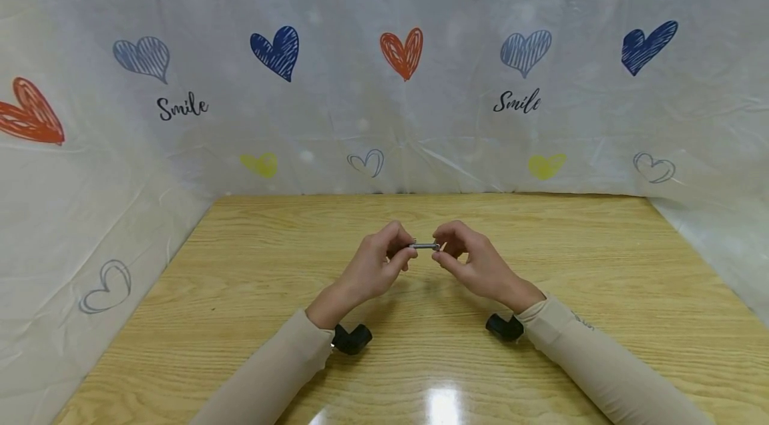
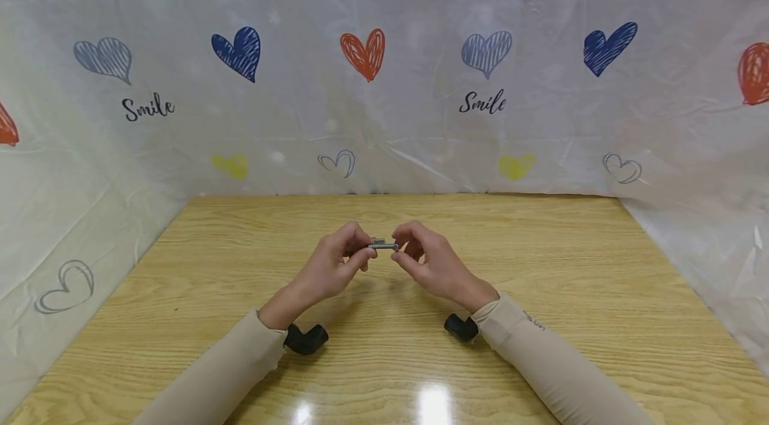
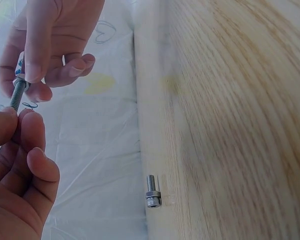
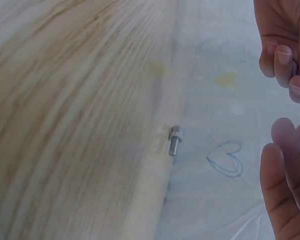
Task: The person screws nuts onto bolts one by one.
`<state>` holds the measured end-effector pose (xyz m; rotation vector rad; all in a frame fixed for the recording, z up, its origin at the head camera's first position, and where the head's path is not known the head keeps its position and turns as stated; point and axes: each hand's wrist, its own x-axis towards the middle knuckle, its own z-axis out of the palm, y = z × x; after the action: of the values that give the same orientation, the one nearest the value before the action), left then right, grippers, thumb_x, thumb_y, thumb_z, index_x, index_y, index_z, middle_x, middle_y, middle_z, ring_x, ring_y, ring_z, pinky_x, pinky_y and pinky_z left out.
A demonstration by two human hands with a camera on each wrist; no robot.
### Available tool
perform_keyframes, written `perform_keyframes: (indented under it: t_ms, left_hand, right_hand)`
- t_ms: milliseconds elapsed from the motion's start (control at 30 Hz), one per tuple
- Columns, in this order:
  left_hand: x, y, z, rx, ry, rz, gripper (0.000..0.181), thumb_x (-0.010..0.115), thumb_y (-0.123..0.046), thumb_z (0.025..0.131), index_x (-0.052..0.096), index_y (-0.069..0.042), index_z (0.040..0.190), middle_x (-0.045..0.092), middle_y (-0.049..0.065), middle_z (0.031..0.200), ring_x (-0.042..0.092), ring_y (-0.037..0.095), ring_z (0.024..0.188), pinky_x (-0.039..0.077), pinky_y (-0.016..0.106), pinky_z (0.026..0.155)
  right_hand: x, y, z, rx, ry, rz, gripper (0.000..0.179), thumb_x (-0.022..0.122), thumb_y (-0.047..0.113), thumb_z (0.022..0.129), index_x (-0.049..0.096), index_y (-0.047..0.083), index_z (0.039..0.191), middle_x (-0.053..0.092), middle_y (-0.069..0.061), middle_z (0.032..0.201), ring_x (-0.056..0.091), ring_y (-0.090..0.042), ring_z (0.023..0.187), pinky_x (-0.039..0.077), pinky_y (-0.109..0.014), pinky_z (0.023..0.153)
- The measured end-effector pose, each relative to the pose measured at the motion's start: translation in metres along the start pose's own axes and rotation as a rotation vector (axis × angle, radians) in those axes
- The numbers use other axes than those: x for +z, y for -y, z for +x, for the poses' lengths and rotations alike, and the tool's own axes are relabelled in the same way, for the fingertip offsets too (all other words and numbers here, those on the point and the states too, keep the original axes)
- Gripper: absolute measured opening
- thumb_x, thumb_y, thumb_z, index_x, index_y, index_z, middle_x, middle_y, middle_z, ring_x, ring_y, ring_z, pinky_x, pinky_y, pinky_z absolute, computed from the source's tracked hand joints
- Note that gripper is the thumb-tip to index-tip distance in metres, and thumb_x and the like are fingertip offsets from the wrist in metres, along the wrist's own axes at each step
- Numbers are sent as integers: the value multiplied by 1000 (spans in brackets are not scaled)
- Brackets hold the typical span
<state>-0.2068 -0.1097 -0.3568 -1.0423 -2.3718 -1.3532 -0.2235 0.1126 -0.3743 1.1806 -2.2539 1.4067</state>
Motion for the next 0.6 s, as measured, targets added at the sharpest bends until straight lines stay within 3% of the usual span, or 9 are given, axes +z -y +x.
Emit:
perform_keyframes:
  t_ms: [167, 400, 500, 600]
  left_hand:
    - [0, 0, 0, -2, -4, 1, 8, 60, -3, 93, 54, -6, 96, 61, 0, 80, 60, 27, 61, 49, 25, 52]
    - [0, 0, 0, -14, 0, -9, 6, 59, -3, 94, 54, -5, 97, 61, 1, 80, 60, 29, 61, 48, 26, 51]
    - [0, -1, 0, -17, 0, -15, 6, 59, -3, 94, 54, -5, 96, 61, 2, 80, 60, 29, 61, 48, 26, 52]
    - [1, 0, 0, -6, -11, -17, 7, 60, -3, 93, 54, -5, 96, 61, 1, 79, 60, 28, 61, 48, 25, 51]
  right_hand:
    - [1, -1, 0, -8, -4, 3, 19, 62, 3, 92, 56, 7, 110, 61, -2, 96, 61, -12, 67, 51, -28, 62]
    - [-1, 15, 3, 24, 3, -26, 14, 60, -2, 92, 58, -1, 106, 62, -7, 88, 59, -9, 66, 49, -33, 58]
    - [-3, 23, 4, 30, 3, -40, 8, 58, -1, 94, 60, 2, 101, 61, -3, 83, 57, -9, 65, 48, -34, 57]
    - [-2, 13, 4, 17, 3, -54, 9, 57, 2, 95, 61, 10, 97, 59, -1, 79, 56, -12, 64, 46, -32, 57]
